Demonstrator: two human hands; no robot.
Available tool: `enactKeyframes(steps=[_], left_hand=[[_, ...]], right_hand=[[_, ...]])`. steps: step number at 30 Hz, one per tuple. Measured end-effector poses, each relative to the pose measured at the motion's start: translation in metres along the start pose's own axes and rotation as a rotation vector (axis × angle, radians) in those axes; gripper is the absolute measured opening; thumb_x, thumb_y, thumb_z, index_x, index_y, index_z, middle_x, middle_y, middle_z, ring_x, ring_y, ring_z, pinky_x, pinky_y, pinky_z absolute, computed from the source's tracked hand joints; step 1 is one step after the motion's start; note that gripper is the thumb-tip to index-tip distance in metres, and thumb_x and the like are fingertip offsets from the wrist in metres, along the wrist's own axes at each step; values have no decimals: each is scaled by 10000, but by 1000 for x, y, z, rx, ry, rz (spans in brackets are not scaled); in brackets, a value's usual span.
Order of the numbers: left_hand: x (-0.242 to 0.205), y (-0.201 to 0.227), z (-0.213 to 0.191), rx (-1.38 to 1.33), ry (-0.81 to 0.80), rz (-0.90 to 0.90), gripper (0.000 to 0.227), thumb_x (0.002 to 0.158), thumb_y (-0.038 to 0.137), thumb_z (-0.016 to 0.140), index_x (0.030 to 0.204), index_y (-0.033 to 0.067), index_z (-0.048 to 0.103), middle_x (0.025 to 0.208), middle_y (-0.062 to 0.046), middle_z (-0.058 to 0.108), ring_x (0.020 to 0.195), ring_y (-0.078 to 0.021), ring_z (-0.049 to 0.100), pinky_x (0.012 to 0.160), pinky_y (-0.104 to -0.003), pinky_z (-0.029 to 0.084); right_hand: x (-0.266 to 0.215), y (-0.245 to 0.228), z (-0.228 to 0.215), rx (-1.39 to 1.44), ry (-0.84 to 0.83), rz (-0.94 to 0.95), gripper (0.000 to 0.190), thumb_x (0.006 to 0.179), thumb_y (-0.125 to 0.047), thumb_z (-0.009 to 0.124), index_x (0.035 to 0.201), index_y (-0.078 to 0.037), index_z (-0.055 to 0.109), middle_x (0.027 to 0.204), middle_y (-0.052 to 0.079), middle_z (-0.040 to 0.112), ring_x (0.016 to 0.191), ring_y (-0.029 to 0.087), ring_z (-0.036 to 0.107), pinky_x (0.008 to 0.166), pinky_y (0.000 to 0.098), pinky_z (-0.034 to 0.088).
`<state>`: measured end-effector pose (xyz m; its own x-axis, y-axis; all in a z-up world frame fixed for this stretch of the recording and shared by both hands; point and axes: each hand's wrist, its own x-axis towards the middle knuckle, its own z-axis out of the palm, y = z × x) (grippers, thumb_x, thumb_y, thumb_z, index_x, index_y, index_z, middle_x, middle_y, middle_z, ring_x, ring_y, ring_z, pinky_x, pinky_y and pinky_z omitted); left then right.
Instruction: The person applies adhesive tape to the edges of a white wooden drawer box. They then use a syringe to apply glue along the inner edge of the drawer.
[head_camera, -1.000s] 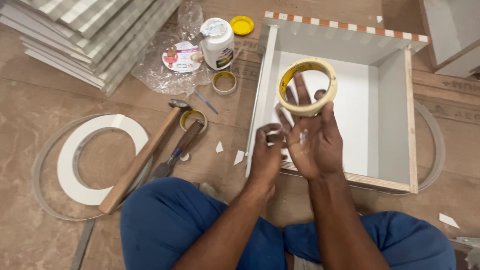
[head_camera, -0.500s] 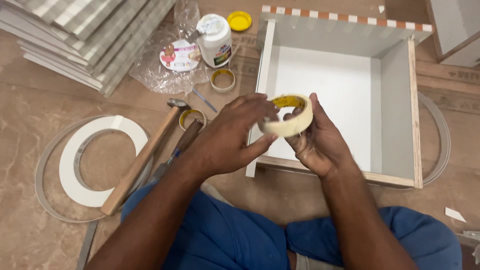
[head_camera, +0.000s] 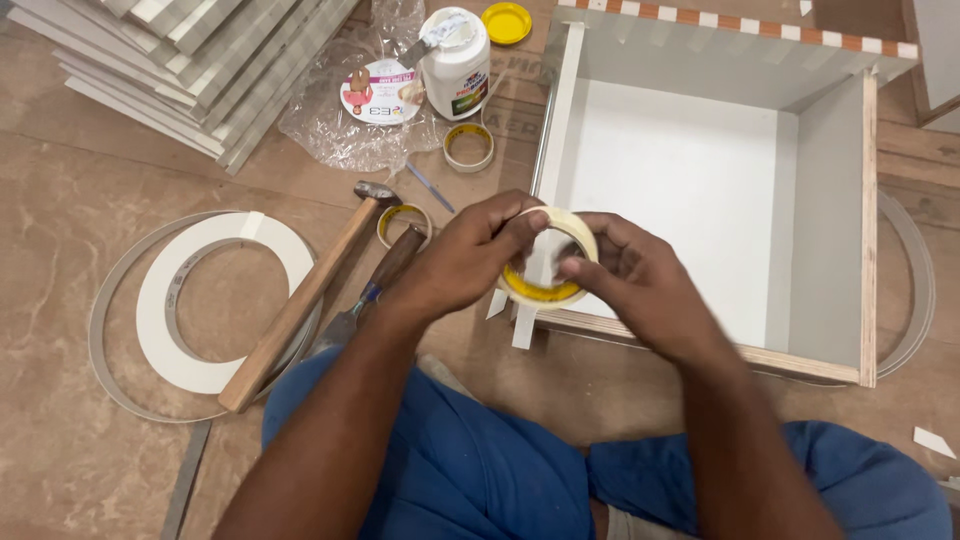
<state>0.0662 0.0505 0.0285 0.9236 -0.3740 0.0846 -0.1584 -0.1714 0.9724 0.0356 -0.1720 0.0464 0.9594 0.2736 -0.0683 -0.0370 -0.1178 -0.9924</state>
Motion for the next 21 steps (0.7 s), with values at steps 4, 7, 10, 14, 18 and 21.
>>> enactKeyframes(steps=[4, 7, 10, 14, 18, 21], left_hand=[[-6, 22, 13, 533, 295, 330, 506, 1005, 413, 642, 1280, -10, 605, 1194, -214, 613, 1116, -375, 604, 958, -464, 467], [-5, 28, 15, 695, 172, 402, 415, 955, 365, 664, 1207, 35, 637, 1135, -166, 669, 1142, -371, 618, 1061, -525, 411], [9, 19, 7, 676, 87, 339, 355, 974, 293, 667, 1209, 28, 636, 1123, -169, 702, 1139, -368, 650, 1126, -565, 394], [31, 10, -24, 493, 216, 6, 427, 958, 335, 696, 1212, -2, 631, 1054, -214, 710, 948, -357, 706, 821, -457, 552], [38, 1, -35, 375, 265, -368, 479, 930, 329, 651, 1309, 37, 620, 960, -215, 765, 861, -330, 776, 781, -424, 580], [39, -10, -27, 419, 203, -245, 542, 922, 321, 671, 1350, -1, 591, 1081, -233, 740, 965, -326, 763, 837, -408, 582]], right_hand=[[14, 11, 19, 270, 234, 110, 317, 976, -152, 675, 1211, 36, 577, 960, 98, 714, 841, 170, 719, 785, 353, 612], [27, 21, 21, 609, 232, 114, 370, 1059, -227, 636, 1252, 61, 508, 966, 109, 689, 811, 201, 700, 778, 367, 606], [38, 22, 8, 547, 191, 224, 537, 1071, -418, 490, 1285, 72, 542, 990, 159, 703, 861, 261, 726, 818, 404, 619], [34, 35, -22, -542, 66, 183, 445, 921, -336, 650, 1282, -77, 670, 1124, 113, 785, 1041, 224, 751, 934, 366, 576], [-12, 65, -25, -1045, -314, 362, 631, 767, -432, 833, 1313, -166, 661, 1272, 99, 695, 1119, 295, 665, 947, 410, 529], [-32, 84, -29, -1137, -316, 369, 371, 938, -390, 659, 1243, -180, 677, 1143, 49, 759, 1046, 292, 718, 924, 425, 568]])
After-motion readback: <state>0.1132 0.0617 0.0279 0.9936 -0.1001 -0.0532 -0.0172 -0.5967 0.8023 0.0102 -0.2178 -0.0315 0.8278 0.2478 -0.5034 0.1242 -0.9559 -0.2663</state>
